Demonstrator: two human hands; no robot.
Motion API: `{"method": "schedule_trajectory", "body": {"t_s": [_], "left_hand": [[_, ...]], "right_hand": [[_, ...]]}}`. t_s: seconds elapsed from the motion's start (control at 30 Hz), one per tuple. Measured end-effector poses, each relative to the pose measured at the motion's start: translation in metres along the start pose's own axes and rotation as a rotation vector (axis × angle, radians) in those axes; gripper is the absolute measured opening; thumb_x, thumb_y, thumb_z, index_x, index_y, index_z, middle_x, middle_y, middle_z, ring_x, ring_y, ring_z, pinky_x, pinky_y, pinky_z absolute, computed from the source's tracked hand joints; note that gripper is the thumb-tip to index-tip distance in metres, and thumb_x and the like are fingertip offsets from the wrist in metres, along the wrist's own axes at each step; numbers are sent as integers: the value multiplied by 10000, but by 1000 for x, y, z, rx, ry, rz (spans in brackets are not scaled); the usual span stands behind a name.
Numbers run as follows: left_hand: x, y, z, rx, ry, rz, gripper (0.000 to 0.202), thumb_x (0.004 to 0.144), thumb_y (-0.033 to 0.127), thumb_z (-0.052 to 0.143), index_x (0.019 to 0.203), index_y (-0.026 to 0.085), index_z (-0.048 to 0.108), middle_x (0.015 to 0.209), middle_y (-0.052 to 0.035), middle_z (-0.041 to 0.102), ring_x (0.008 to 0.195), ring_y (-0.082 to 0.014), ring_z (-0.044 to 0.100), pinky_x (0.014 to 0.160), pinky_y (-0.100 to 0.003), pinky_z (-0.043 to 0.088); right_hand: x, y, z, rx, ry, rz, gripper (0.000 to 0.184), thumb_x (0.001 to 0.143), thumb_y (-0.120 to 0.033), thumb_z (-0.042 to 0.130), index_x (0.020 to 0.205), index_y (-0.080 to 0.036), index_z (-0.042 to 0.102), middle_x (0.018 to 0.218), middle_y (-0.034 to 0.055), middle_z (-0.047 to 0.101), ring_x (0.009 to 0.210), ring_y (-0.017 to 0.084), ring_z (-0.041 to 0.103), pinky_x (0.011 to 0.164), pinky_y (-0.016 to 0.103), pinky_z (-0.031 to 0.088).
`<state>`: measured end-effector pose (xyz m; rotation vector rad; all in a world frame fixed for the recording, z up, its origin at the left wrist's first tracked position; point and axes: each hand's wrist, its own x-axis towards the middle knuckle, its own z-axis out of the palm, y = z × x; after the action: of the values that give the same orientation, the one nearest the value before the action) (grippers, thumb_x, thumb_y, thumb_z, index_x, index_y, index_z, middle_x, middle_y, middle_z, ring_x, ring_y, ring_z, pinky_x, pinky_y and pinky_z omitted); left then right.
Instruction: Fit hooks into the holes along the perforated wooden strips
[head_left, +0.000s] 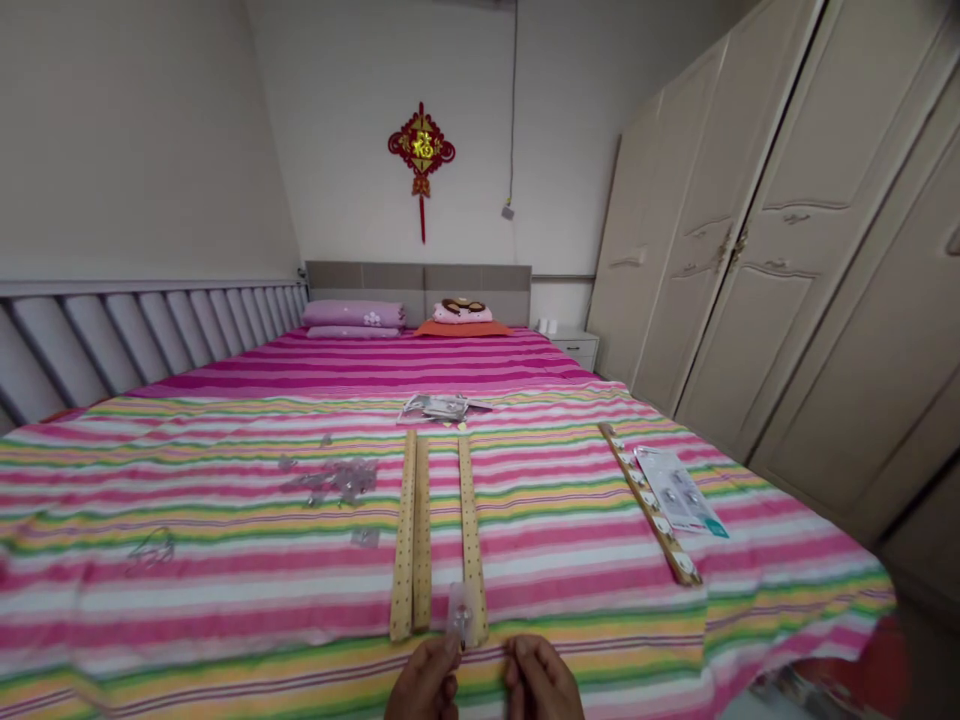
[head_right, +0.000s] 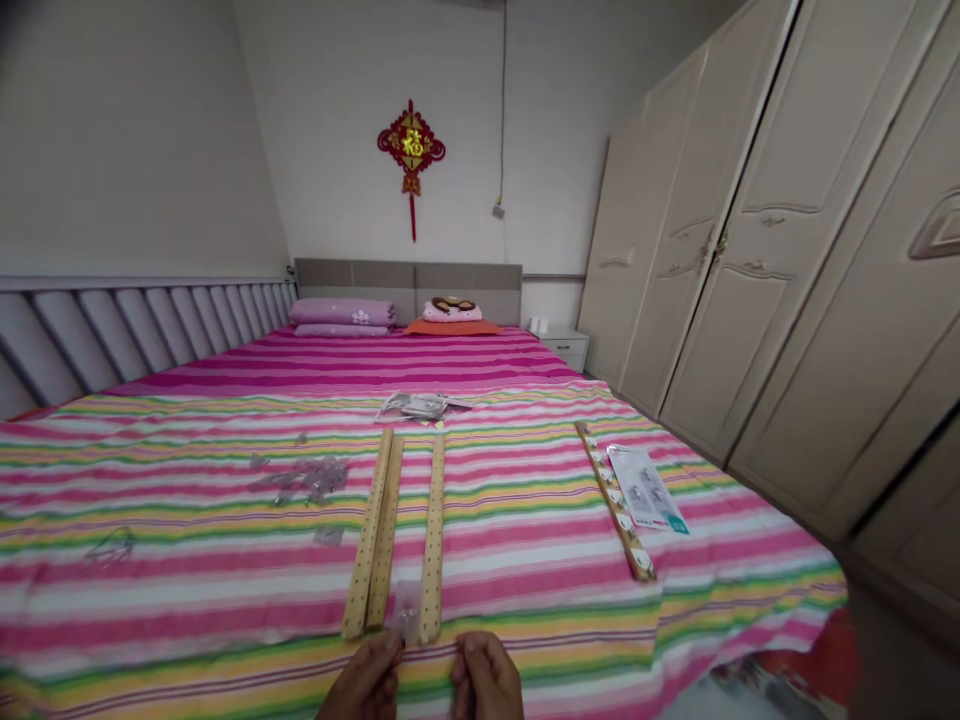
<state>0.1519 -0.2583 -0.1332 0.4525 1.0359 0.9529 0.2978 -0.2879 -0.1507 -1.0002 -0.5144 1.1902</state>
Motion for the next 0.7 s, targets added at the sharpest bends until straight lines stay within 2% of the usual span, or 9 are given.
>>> {"method": "schedule_trajectory", "body": {"t_s": [0.13, 0.3, 0.4, 0.53, 0.7], "left_hand": [[-2, -7, 2, -34, -17, -38, 450, 457, 420, 870, 720, 186, 589, 654, 44, 533, 478, -39, 442, 399, -151, 270], [-7, -14, 2, 27, -51, -40, 425, 490, 433, 847, 681, 183, 561, 619, 50, 501, 477, -45, 426, 398, -156, 260], [-11, -16, 2, 15, -55, -22, 404, 520, 434, 832, 686, 187, 559, 630, 47, 508, 475, -43, 417, 401, -155, 255], [-14, -22, 7, 10, -37, -28, 434, 474, 428, 854, 691, 191, 562, 605, 55, 499, 449, -38, 389, 388, -150, 228], [-19, -28, 17, 13, 43, 10, 435, 479, 431, 843, 657, 180, 536, 555, 70, 471, 431, -24, 371, 390, -138, 205]], "right_hand": [[-6, -20, 5, -85, -78, 0, 452, 654, -577, 737, 662, -143, 610, 525, -36, 586, 291, 16, 366, 324, 154, 234], [-7, -40, 13, -100, -167, 23, 413, 676, -529, 746, 695, -132, 635, 607, -21, 613, 332, 16, 376, 353, 168, 259], [-7, -43, 15, -122, -182, 25, 413, 663, -520, 760, 712, -125, 648, 609, -15, 616, 345, 19, 381, 362, 172, 243], [-10, -41, 16, -172, -198, 34, 410, 647, -516, 773, 692, -132, 638, 571, -28, 594, 345, 22, 369, 370, 178, 238], [-11, -41, 15, -202, -171, 37, 442, 587, -547, 794, 652, -143, 627, 497, -54, 531, 343, 32, 349, 366, 183, 229]]}}
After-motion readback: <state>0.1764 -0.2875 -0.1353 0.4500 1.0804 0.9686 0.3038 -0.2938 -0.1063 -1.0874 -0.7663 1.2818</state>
